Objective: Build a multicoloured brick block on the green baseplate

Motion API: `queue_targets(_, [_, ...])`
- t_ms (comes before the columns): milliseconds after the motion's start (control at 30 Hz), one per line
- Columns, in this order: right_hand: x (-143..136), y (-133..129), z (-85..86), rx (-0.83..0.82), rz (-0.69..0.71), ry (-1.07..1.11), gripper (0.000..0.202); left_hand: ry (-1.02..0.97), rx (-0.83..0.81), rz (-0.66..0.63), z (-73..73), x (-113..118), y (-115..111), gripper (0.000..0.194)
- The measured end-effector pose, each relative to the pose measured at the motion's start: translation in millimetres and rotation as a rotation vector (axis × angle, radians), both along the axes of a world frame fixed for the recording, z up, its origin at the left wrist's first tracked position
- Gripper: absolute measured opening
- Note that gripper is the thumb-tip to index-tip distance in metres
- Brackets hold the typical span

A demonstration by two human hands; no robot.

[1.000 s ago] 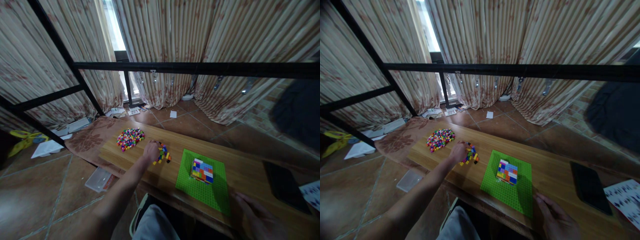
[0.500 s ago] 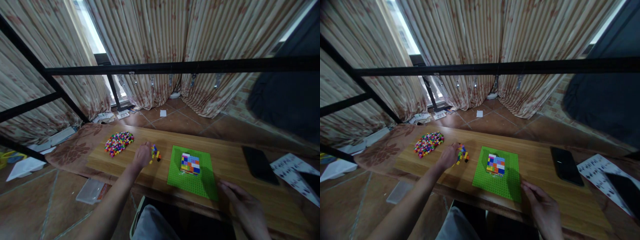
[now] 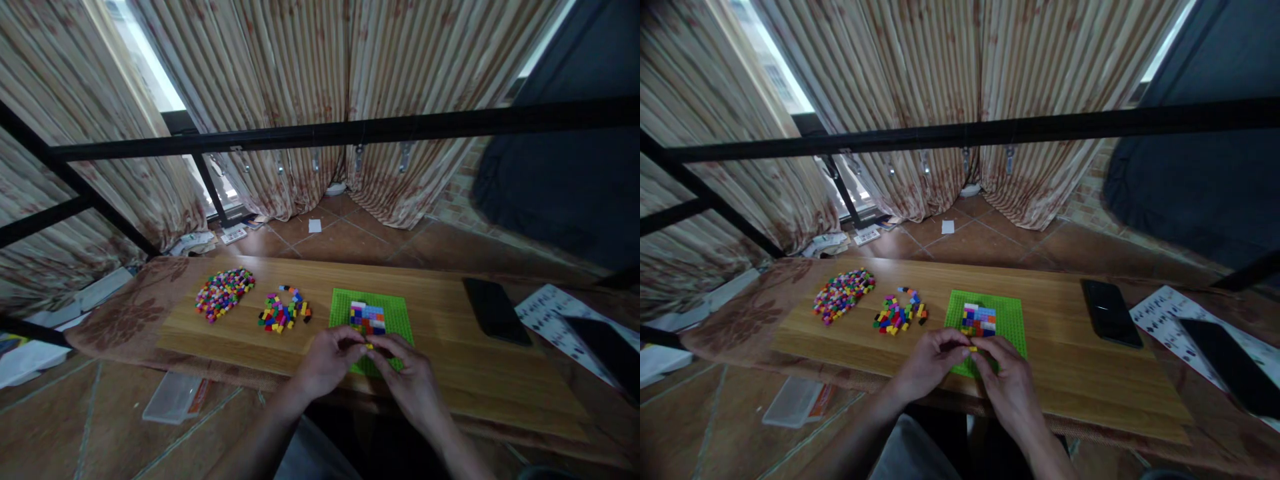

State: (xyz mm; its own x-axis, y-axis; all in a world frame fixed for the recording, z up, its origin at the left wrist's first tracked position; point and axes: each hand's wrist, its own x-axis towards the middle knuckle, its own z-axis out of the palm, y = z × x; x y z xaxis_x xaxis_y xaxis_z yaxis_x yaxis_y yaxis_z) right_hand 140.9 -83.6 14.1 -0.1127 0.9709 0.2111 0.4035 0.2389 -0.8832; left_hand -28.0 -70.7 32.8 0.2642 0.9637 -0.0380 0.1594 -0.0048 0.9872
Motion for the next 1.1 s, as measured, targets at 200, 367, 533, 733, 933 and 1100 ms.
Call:
queue_targets(200, [2, 3, -4.3, 0.022, 0.019, 0.009, 0.02, -0.058, -0.035, 0.052, -2.2, 2, 3, 0.013])
queue_targets(367, [8, 25, -1.3, 0.08, -0.083, -0.021, 0.025, 0.019, 0.021, 0.171, -8.5, -2, 17, 0.018])
queue_targets(533, [22, 56, -9.7, 0.109, -0.204, -0.097, 0.031, 0.163, 0.083, 0.303, -17.7, -11, 36, 0.022])
queue_targets(733, [26, 82, -21.7, 0.067, -0.184, -0.133, 0.031, 0.391, 0.239, 0.244, -9.8, -7, 62, 0.025])
queue_targets(933, [24, 91, -19.4, 0.008, -0.108, -0.165, 0.029, 0.488, 0.266, 0.062, -6.7, 5, 90, 0.026])
queue_targets(1100, [26, 94, -18.6, -0.017, -0.085, -0.193, 0.026, 0.545, 0.228, -0.096, -7.4, 11, 99, 0.03])
